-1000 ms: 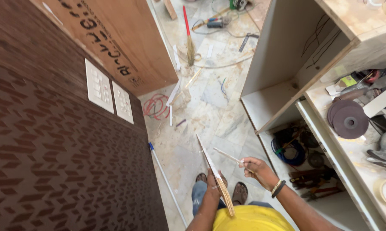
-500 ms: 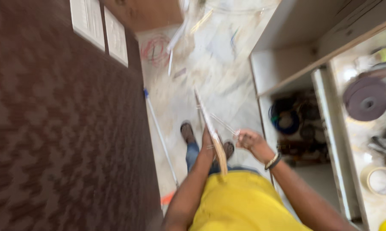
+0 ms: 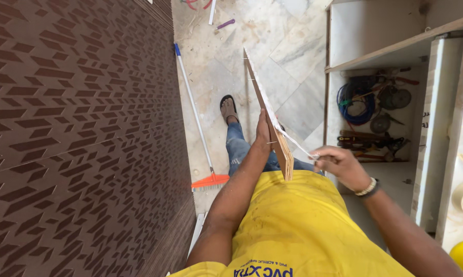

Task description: The person applies white adhesive to a wooden strip using a small spatula, then presses the strip onto the edge of a larger wooden panel. They use a hammer to secure the strip along the edge, ensuring it adheres properly.

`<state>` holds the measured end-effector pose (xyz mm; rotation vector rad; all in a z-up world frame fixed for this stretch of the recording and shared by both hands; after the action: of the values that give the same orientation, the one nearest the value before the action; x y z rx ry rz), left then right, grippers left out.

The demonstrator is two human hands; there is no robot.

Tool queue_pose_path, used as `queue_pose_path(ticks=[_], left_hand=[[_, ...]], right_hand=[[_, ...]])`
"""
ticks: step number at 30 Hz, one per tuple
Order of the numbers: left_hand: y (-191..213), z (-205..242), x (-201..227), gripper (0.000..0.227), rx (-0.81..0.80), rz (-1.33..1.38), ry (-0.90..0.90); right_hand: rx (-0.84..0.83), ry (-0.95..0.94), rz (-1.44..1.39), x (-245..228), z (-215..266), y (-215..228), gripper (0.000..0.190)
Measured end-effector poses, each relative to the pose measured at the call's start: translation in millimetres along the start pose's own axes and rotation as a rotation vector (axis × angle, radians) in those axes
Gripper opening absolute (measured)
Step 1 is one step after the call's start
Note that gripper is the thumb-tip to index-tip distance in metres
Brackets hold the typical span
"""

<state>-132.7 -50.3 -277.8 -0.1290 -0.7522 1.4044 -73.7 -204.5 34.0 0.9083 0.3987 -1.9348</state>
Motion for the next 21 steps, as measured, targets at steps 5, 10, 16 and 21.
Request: queue_pose_path(ticks=[5, 10, 16, 21], left_hand=[[-0.7, 2.9, 6.7, 0.052, -0.03, 0.015, -0.026], [4.3, 8.9, -0.8, 0.049, -0.076, 0.022, 0.0], [15.4, 8.5, 0.7, 0.061, 0.01, -0.058, 0.085], [7.1, 23.6, 2.3, 0.068, -0.054, 0.035, 0.121]], right_hand=[[0.089, -0.039, -0.086, -9.2, -21.1, 22.0, 0.024], [0.066, -0.174, 0.046, -30.4, -84.0, 7.2, 0.025], [-0.158, -0.142, 0.112, -50.1, -55.4, -9.1, 0.03], [-0.283, -0.003, 0.06, -62.4, -37.4, -23.0, 0.033]])
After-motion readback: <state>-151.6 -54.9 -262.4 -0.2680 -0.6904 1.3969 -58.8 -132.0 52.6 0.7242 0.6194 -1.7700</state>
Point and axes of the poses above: each hand's wrist, its own z-axis away from the middle knuckle, its own y-axis out of the back of the hand, x = y × z, the point moved 8 cm from there along -z, towards the middle knuckle, and after that the axes turned 15 degrees about -y, right-handed, at the moved point
